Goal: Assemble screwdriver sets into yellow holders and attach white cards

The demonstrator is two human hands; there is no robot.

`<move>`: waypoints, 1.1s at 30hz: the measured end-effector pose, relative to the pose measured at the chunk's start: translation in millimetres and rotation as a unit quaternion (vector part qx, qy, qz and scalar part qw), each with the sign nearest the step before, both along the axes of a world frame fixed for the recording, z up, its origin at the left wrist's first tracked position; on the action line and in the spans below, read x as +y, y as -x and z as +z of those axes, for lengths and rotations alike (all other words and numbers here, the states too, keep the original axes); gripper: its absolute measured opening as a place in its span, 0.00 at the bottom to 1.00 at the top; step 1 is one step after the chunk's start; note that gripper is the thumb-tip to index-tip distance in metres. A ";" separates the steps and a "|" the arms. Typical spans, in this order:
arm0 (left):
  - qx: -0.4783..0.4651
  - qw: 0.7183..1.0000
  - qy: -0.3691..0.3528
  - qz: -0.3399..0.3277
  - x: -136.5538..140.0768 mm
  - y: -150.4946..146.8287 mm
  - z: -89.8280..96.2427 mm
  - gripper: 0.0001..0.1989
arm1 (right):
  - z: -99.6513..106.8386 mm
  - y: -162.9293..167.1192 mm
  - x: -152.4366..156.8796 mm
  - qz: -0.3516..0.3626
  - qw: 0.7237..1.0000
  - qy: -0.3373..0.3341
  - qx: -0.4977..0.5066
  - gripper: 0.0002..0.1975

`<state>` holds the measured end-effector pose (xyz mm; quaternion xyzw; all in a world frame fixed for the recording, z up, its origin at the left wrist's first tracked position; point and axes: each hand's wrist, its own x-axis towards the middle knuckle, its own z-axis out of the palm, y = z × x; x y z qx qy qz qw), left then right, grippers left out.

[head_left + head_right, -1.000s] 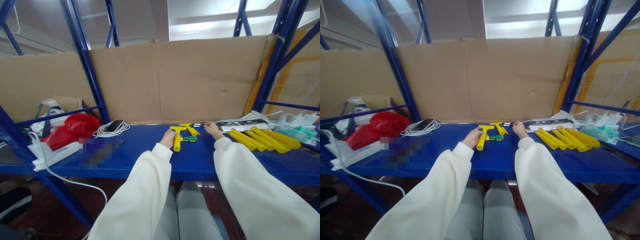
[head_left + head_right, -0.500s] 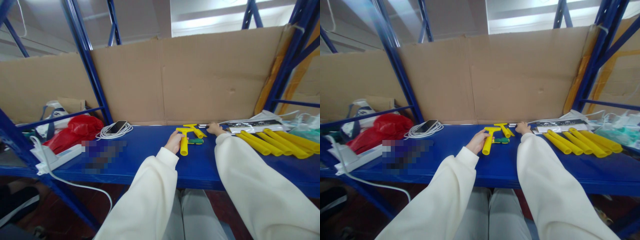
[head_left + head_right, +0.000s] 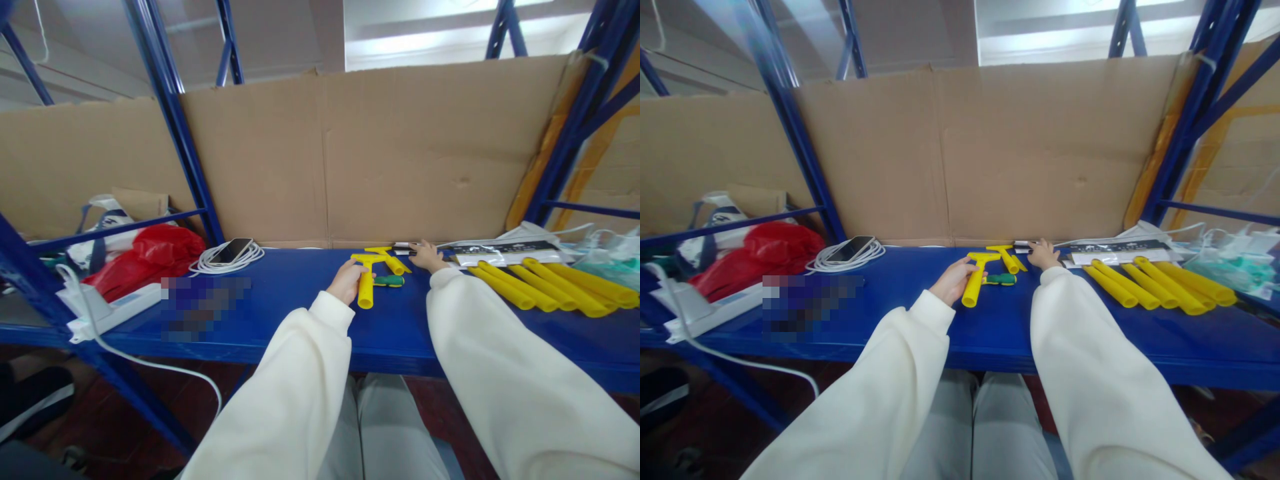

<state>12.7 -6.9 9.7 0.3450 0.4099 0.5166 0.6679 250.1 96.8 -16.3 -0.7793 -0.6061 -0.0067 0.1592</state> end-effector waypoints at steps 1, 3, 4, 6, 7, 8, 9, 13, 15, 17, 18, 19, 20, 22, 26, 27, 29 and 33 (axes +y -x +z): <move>0.000 1.000 0.002 0.002 -0.1 0.2 0.1 0.39 | 1.1 0.5 -1.2 0.001 1.000 0.009 0.000 0.29; 0.000 1.000 0.003 0.002 0.0 0.6 0.0 0.39 | 2.6 1.0 -2.2 0.001 1.000 0.021 -0.004 0.29; -0.001 1.000 0.001 0.001 0.2 0.6 0.0 0.39 | 2.9 1.0 -1.8 -0.001 1.000 0.023 -0.008 0.29; -0.002 1.000 0.002 0.001 0.2 0.4 0.3 0.39 | 2.3 0.9 0.6 -0.002 1.000 0.024 -0.012 0.29; -0.002 1.000 0.005 0.001 0.1 0.2 0.6 0.39 | 1.6 0.8 2.5 0.003 1.000 0.026 -0.013 0.30; -0.001 1.000 0.008 0.003 -0.3 0.0 1.1 0.38 | 0.6 0.6 4.6 0.010 1.000 0.027 -0.013 0.30; 0.000 1.000 0.011 0.004 -0.7 -0.3 1.6 0.38 | -0.5 0.4 6.7 0.019 0.999 0.026 -0.012 0.29; 0.000 1.000 0.009 0.006 -3.0 -0.7 3.1 0.37 | -3.2 0.1 10.0 0.053 0.999 -0.003 -0.007 0.28; -0.002 1.000 0.008 0.008 -3.8 -0.4 3.3 0.37 | -2.3 0.7 6.7 0.055 0.998 -0.029 -0.003 0.28; -0.003 1.000 0.006 0.011 -4.1 -0.1 3.3 0.37 | -0.1 2.0 1.0 0.048 0.997 -0.052 0.002 0.29; -0.004 1.000 0.006 0.013 -4.1 0.1 3.3 0.37 | 1.2 2.8 -2.2 0.044 0.997 -0.061 0.002 0.29; -0.004 1.000 0.005 0.014 -4.1 0.2 3.2 0.37 | 2.4 3.6 -5.3 0.043 0.997 -0.069 0.000 0.29; -0.004 1.000 0.004 0.015 -4.0 0.3 3.2 0.37 | 3.6 4.5 -8.1 0.044 0.996 -0.077 -0.003 0.29; -0.002 1.000 0.003 0.016 -3.7 0.2 3.3 0.37 | 5.1 5.9 -12.1 0.052 0.994 -0.100 -0.007 0.29; 0.002 1.000 -0.002 0.023 -2.5 -0.2 2.9 0.38 | 5.4 7.8 -12.5 0.071 0.983 -0.170 0.018 0.29; 0.005 1.000 -0.006 0.026 -1.8 -0.1 2.5 0.39 | 5.2 8.3 -11.5 0.081 0.978 -0.190 0.028 0.29; 0.013 0.999 -0.015 0.030 0.3 0.3 1.3 0.39 | 4.8 10.2 -9.5 0.111 0.965 -0.232 0.048 0.30; 0.024 0.999 -0.037 0.012 6.7 2.7 -2.2 0.31 | 5.6 19.8 -10.6 0.172 0.935 -0.303 0.072 0.30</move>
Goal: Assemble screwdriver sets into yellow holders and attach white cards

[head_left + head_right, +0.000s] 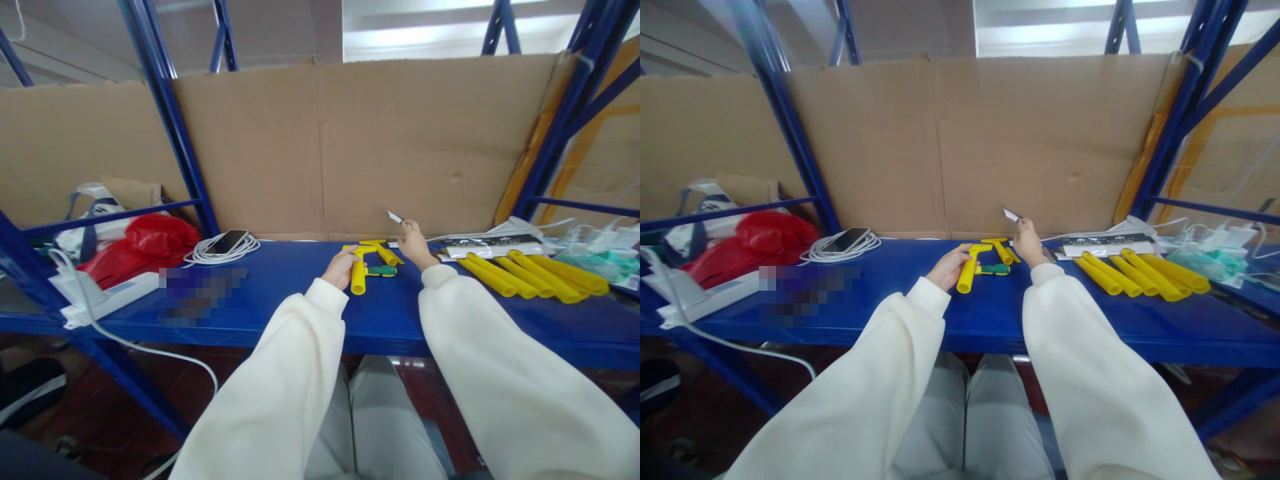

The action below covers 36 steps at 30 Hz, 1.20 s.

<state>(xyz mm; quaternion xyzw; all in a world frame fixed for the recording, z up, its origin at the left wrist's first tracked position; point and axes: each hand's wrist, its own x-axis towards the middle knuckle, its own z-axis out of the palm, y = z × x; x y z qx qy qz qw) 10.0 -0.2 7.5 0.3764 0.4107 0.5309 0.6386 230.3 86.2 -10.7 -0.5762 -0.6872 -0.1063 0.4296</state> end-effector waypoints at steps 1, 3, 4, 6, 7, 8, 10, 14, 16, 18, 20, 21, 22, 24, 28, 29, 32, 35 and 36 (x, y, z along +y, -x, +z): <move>-0.002 1.000 -0.002 -0.001 1.7 0.7 -0.7 0.28 | 0.6 3.8 -1.9 0.013 1.000 -0.012 0.001 0.29; -0.010 1.000 -0.003 0.004 4.4 1.9 -1.2 0.21 | 2.0 12.7 -7.5 0.037 0.999 -0.029 -0.004 0.27; -0.016 1.000 -0.004 0.008 5.3 2.3 -1.0 0.17 | 2.6 17.6 -11.0 0.051 0.998 -0.037 -0.010 0.27; -0.024 1.000 0.000 0.019 6.0 2.8 0.3 0.11 | 3.3 27.5 -18.7 0.084 0.995 -0.049 -0.024 0.25; -0.027 0.999 0.005 0.028 5.9 3.0 1.3 0.09 | 3.4 32.4 -22.7 0.104 0.993 -0.055 -0.031 0.25; -0.033 0.999 0.007 0.038 5.6 3.1 2.3 0.07 | 3.2 37.1 -26.5 0.124 0.990 -0.061 -0.039 0.24; -0.051 0.997 0.004 0.057 4.7 3.4 4.2 0.05 | 2.5 45.6 -33.6 0.164 0.982 -0.066 -0.059 0.23; -0.076 0.995 -0.002 0.069 3.2 3.9 6.8 0.09 | 0.6 57.5 -43.2 0.222 0.967 -0.051 -0.111 0.21; -0.082 0.994 -0.002 0.069 2.5 3.7 7.6 0.07 | -0.2 60.8 -45.4 0.243 0.961 -0.049 -0.121 0.20; -0.089 0.993 -0.003 0.078 1.8 3.1 8.3 0.04 | -0.7 62.5 -45.6 0.263 0.957 -0.052 -0.115 0.18; -0.090 0.992 0.004 0.090 0.8 2.5 9.4 0.07 | -0.8 62.3 -44.1 0.273 0.956 -0.062 -0.087 0.16; -0.088 0.992 0.007 0.092 0.2 2.3 10.1 0.08 | -0.6 61.3 -42.9 0.270 0.958 -0.071 -0.064 0.15; -0.084 0.992 0.011 0.093 -0.4 2.2 10.9 0.09 | -0.3 59.7 -41.4 0.258 0.962 -0.082 -0.035 0.14; -0.068 0.994 0.024 0.086 -1.3 2.1 12.4 0.11 | 0.5 55.1 -38.4 0.214 0.971 -0.105 0.033 0.14; -0.042 0.996 0.032 0.070 -0.8 2.4 12.3 0.13 | 2.1 45.5 -34.8 0.141 0.978 -0.081 0.127 0.12; -0.042 0.996 0.029 0.068 -0.1 2.6 11.5 0.14 | 2.2 44.2 -34.7 0.141 0.979 -0.062 0.136 0.11; -0.040 0.996 0.027 0.069 3.4 3.2 8.0 0.14 | 2.6 43.7 -35.3 0.161 0.973 -0.023 0.165 0.07; -0.043 0.996 0.030 0.075 7.7 3.8 4.3 0.14 | 3.3 45.9 -37.1 0.178 0.956 -0.006 0.233 0.08; -0.048 0.996 0.029 0.076 9.2 4.0 3.3 0.13 | 3.7 46.7 -37.9 0.190 0.947 0.008 0.260 0.09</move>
